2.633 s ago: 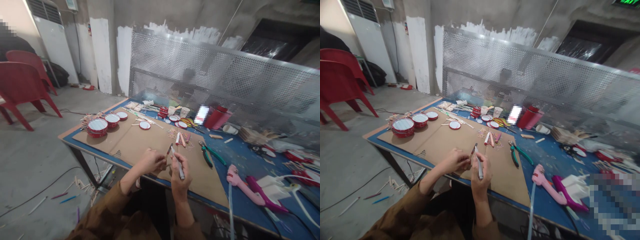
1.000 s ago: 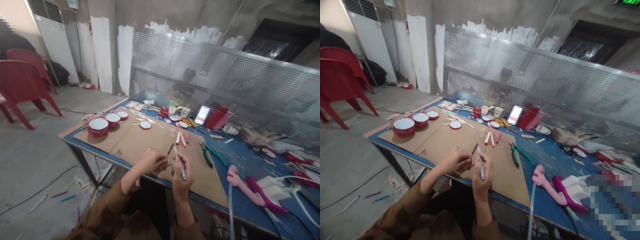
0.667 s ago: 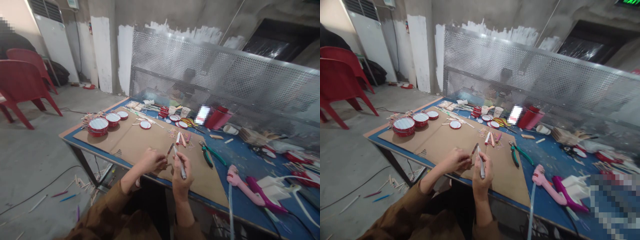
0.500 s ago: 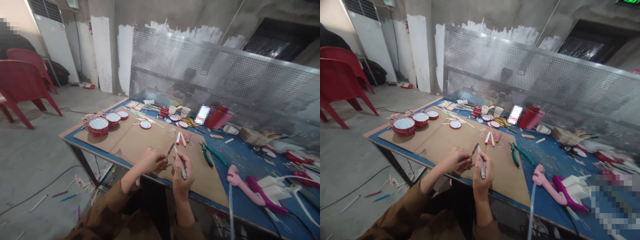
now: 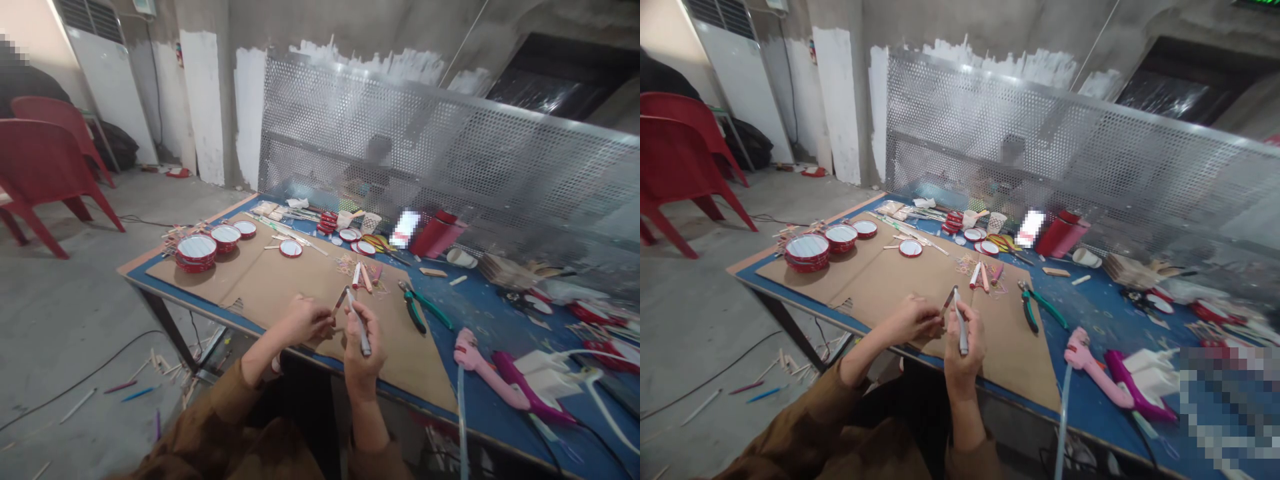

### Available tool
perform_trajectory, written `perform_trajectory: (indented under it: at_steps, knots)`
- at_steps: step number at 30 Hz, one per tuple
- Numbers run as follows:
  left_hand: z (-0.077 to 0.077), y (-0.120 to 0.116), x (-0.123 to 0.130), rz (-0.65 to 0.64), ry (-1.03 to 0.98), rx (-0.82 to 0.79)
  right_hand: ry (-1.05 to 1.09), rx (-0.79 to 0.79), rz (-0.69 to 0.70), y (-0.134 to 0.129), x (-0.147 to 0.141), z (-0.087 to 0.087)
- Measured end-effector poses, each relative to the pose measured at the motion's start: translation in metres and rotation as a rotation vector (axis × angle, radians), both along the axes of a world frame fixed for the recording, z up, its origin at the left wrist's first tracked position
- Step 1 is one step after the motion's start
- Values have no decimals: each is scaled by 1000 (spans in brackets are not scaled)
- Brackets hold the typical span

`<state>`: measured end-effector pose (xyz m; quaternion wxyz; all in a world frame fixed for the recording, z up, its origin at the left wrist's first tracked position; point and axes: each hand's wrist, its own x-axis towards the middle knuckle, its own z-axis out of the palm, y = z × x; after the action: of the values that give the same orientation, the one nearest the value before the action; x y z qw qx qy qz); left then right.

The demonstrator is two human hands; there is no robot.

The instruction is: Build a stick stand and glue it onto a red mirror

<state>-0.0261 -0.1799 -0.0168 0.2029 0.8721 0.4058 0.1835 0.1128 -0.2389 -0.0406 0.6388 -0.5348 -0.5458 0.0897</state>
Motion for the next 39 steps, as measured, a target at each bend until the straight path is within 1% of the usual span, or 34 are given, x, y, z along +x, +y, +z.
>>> perform_trajectory:
  at_steps: [8, 13, 22, 27, 34, 39]
  knots:
    - [3, 0, -1, -14, -5, -16, 36, -10, -19, 0, -1, 0]
    - [4, -1, -1, -20, -19, -39, 38, 10, -25, 0, -1, 2]
    - [0, 1, 0, -15, -1, 5, 31, -35, -1, -1, -1, 2]
    - [3, -1, 0, -26, -5, -23, 38, -30, -8, -2, -2, 4]
    - [3, -2, 0, 2, -7, -24, 44, -31, -18, -2, 0, 2]
    - [4, -2, 0, 5, -4, -21, 30, -52, -21, -3, -1, 4]
